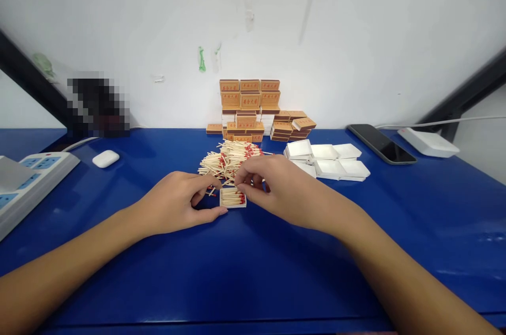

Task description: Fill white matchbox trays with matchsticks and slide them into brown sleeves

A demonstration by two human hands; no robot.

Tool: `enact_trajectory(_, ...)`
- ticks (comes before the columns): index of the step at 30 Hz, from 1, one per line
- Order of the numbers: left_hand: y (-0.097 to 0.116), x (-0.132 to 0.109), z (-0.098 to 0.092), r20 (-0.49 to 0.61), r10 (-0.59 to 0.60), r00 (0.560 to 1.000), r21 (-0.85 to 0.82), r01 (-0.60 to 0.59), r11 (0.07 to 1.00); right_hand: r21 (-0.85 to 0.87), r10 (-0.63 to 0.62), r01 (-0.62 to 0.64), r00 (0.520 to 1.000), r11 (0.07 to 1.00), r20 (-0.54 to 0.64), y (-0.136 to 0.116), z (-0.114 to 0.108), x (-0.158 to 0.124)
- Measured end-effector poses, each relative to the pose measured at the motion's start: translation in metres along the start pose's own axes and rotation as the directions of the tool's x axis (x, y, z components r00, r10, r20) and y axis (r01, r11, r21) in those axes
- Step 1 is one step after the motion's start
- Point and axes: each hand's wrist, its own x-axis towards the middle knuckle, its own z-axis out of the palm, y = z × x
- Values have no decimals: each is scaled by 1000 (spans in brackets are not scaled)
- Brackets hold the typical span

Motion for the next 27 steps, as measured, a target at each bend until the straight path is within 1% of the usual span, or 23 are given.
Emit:
enact_trajectory(5,1,0,0,3,-1,1000,6,1,1000,-33,-9,8,1000,999,-16,-1,3,-1)
enact_trajectory(9,2,-1,1,-10,0,1000,3,0,1000,-32,0,1,1000,999,25,-1,9,-1)
enact_trajectory(15,3,-2,1,-31,12,999,-12,-12,1000,20,-73,72,995,997,71,-5,15,-1)
enact_trajectory(17,3,-2,1,-27,12,1000,-16,-13,1000,25,-68,66,995,997,73,-6,14,-1)
enact_trajectory(22,2,-2,-1,-17,15,1000,-18,-15,1000,-34,-71,73,996,997,54,-1,15,0)
enact_trajectory(27,3,-2,-1,15,25,1000,-49,-24,999,-20,-62,64,994,998,88,5,21,0)
